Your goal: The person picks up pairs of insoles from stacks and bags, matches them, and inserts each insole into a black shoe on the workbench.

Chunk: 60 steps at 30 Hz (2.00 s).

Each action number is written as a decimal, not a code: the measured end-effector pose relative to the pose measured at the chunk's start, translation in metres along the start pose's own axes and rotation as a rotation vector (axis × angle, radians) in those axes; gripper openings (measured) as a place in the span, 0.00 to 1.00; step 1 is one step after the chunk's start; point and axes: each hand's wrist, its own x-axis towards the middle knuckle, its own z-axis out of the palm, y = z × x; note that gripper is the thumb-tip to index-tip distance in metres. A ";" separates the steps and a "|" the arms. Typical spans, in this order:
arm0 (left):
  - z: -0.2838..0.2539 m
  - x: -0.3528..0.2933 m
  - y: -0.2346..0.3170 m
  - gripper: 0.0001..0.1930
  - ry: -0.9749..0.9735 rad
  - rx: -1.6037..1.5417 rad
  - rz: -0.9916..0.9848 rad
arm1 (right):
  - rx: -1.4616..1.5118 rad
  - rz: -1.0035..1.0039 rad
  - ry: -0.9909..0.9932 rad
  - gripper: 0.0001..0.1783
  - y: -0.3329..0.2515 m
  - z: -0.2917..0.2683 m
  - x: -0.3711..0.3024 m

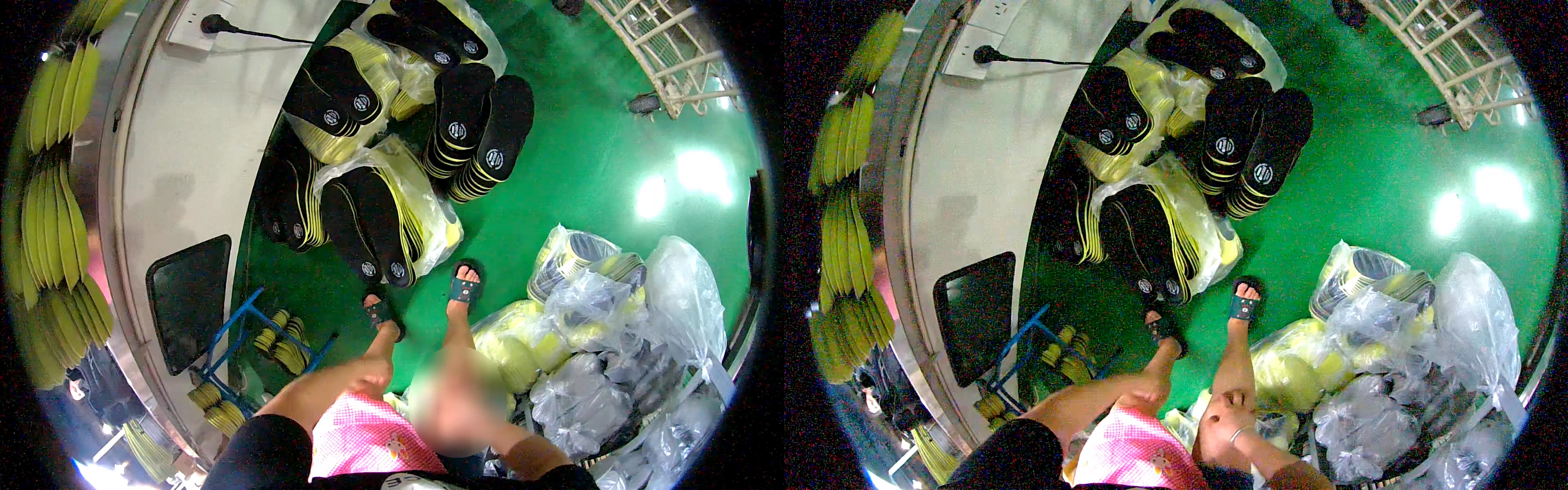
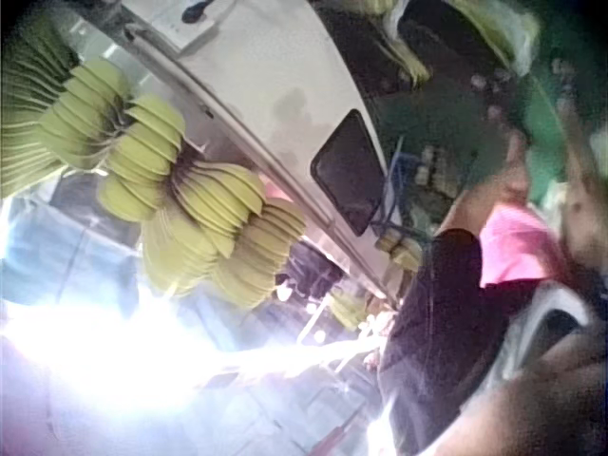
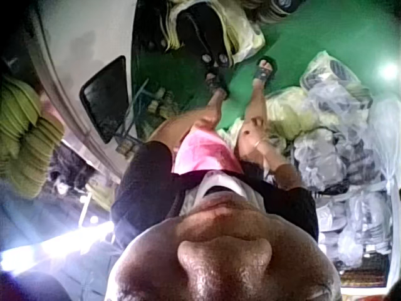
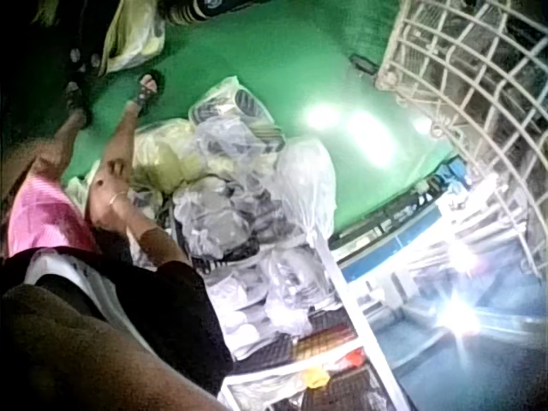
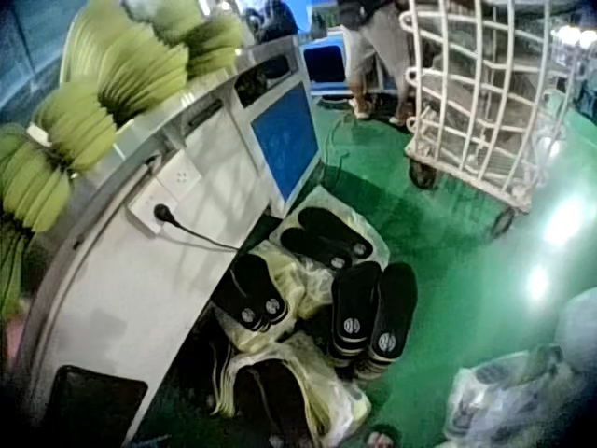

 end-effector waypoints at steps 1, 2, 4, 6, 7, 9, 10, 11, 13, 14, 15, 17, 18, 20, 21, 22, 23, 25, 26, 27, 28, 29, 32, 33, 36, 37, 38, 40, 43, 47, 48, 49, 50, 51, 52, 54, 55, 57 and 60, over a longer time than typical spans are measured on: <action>-0.015 -0.015 -0.013 0.07 0.083 -0.155 -0.038 | -0.003 -0.063 0.009 0.16 -0.004 -0.012 0.010; -0.046 -0.025 -0.038 0.07 0.249 -0.334 -0.065 | 0.003 -0.084 0.036 0.17 -0.006 -0.026 0.024; -0.092 -0.052 -0.094 0.07 0.716 -0.907 -0.167 | 0.013 -0.159 0.087 0.19 -0.015 -0.049 0.058; -0.124 -0.064 -0.152 0.11 1.137 -1.976 -0.011 | 0.245 -0.203 0.172 0.21 -0.025 -0.080 0.106; -0.151 -0.077 -0.175 0.11 1.233 -2.130 0.024 | 0.474 -0.234 0.235 0.23 -0.032 -0.094 0.137; -0.183 -0.087 -0.239 0.18 1.302 -2.181 0.142 | 0.636 -0.235 0.367 0.24 -0.049 -0.125 0.210; -0.212 -0.094 -0.243 0.21 1.355 -2.170 0.094 | 0.541 -0.270 0.378 0.26 -0.041 -0.132 0.262; -0.234 -0.103 -0.248 0.25 1.426 -2.158 0.038 | 0.780 -0.280 0.559 0.28 -0.056 -0.144 0.292; -0.255 -0.102 -0.281 0.28 1.526 -2.185 0.140 | 1.263 -0.204 0.529 0.33 -0.091 -0.173 0.353; -0.263 -0.098 -0.289 0.29 1.580 -2.224 0.096 | 1.281 -0.172 0.553 0.37 -0.111 -0.189 0.369; -0.268 -0.095 -0.302 0.28 1.524 -2.243 0.174 | 1.303 -0.150 0.581 0.42 -0.129 -0.203 0.384; -0.285 -0.084 -0.318 0.27 1.377 -2.266 0.342 | 1.243 -0.210 0.715 0.50 -0.136 -0.217 0.429; -0.298 -0.080 -0.313 0.26 1.402 -2.296 0.288 | 1.269 -0.212 0.728 0.53 -0.137 -0.219 0.450; -0.312 -0.082 -0.309 0.23 1.383 -2.291 0.330 | 1.291 -0.192 0.669 0.52 -0.150 -0.220 0.473; -0.313 -0.078 -0.319 0.22 1.399 -2.319 0.310 | 1.276 -0.172 0.582 0.49 -0.161 -0.223 0.467; -0.316 -0.074 -0.329 0.22 1.415 -2.346 0.294 | 1.344 -0.197 0.559 0.45 -0.165 -0.221 0.472; -0.318 -0.074 -0.336 0.21 1.432 -2.370 0.283 | 1.411 -0.225 0.537 0.41 -0.167 -0.220 0.476; -0.315 -0.069 -0.334 0.19 1.449 -2.426 0.386 | 1.565 -0.224 0.403 0.32 -0.153 -0.213 0.478; -0.309 -0.072 -0.331 0.19 1.403 -2.420 0.520 | 1.651 -0.221 0.286 0.28 -0.142 -0.212 0.473; -0.299 -0.075 -0.326 0.18 1.357 -2.412 0.644 | 1.737 -0.217 0.160 0.24 -0.135 -0.210 0.465; -0.282 -0.078 -0.314 0.17 1.317 -2.417 0.779 | 1.874 -0.274 0.097 0.20 -0.131 -0.200 0.448; -0.264 -0.079 -0.290 0.14 1.310 -2.396 0.834 | 2.029 -0.309 0.025 0.17 -0.124 -0.180 0.428; -0.191 -0.089 -0.224 0.14 1.430 -2.252 0.644 | 2.264 -0.113 -0.060 0.19 -0.107 -0.145 0.325; -0.180 -0.102 -0.189 0.14 1.370 -2.440 0.597 | 2.346 -0.130 -0.112 0.20 -0.097 -0.137 0.288; -0.135 -0.149 -0.096 0.21 1.321 -2.298 0.548 | 2.413 -0.260 -0.055 0.22 -0.095 -0.143 0.160; -0.115 -0.157 -0.079 0.24 1.325 -2.049 0.603 | 2.439 -0.288 -0.042 0.23 -0.087 -0.139 0.126; -0.110 -0.175 -0.055 0.23 1.222 -2.170 0.639 | 2.454 -0.294 -0.067 0.23 -0.076 -0.135 0.095; -0.103 -0.217 -0.009 0.22 1.046 -2.252 0.678 | 2.462 -0.279 -0.119 0.23 -0.069 -0.143 0.039; -0.096 -0.272 0.044 0.23 0.940 -2.114 0.815 | 2.394 -0.295 -0.086 0.22 -0.060 -0.160 -0.028; -0.094 -0.334 0.104 0.21 0.915 -2.054 0.907 | 2.243 -0.408 0.036 0.19 -0.070 -0.199 -0.085; -0.093 -0.346 0.113 0.22 0.919 -2.027 0.976 | 2.207 -0.443 0.046 0.19 -0.074 -0.209 -0.093; -0.091 -0.356 0.123 0.22 0.918 -2.010 1.037 | 2.176 -0.463 0.052 0.19 -0.077 -0.217 -0.101; -0.087 -0.366 0.133 0.23 0.918 -1.996 1.092 | 2.235 -0.374 0.061 0.19 -0.077 -0.222 -0.112; -0.086 -0.375 0.137 0.23 0.940 -1.955 1.122 | 2.219 -0.413 0.022 0.20 -0.079 -0.231 -0.115; -0.081 -0.380 0.141 0.24 0.958 -1.929 1.146 | 2.205 -0.433 -0.021 0.20 -0.080 -0.238 -0.119; -0.069 -0.393 0.150 0.25 0.993 -1.892 1.181 | 2.175 -0.506 -0.060 0.22 -0.096 -0.254 -0.135; -0.061 -0.400 0.154 0.25 1.010 -1.880 1.193 | 2.145 -0.534 -0.084 0.22 -0.105 -0.261 -0.143; -0.046 -0.408 0.154 0.24 1.054 -1.872 1.228 | 2.105 -0.585 -0.127 0.23 -0.120 -0.268 -0.156; -0.018 -0.417 0.146 0.24 1.061 -1.815 1.271 | 2.039 -0.649 -0.198 0.24 -0.141 -0.265 -0.164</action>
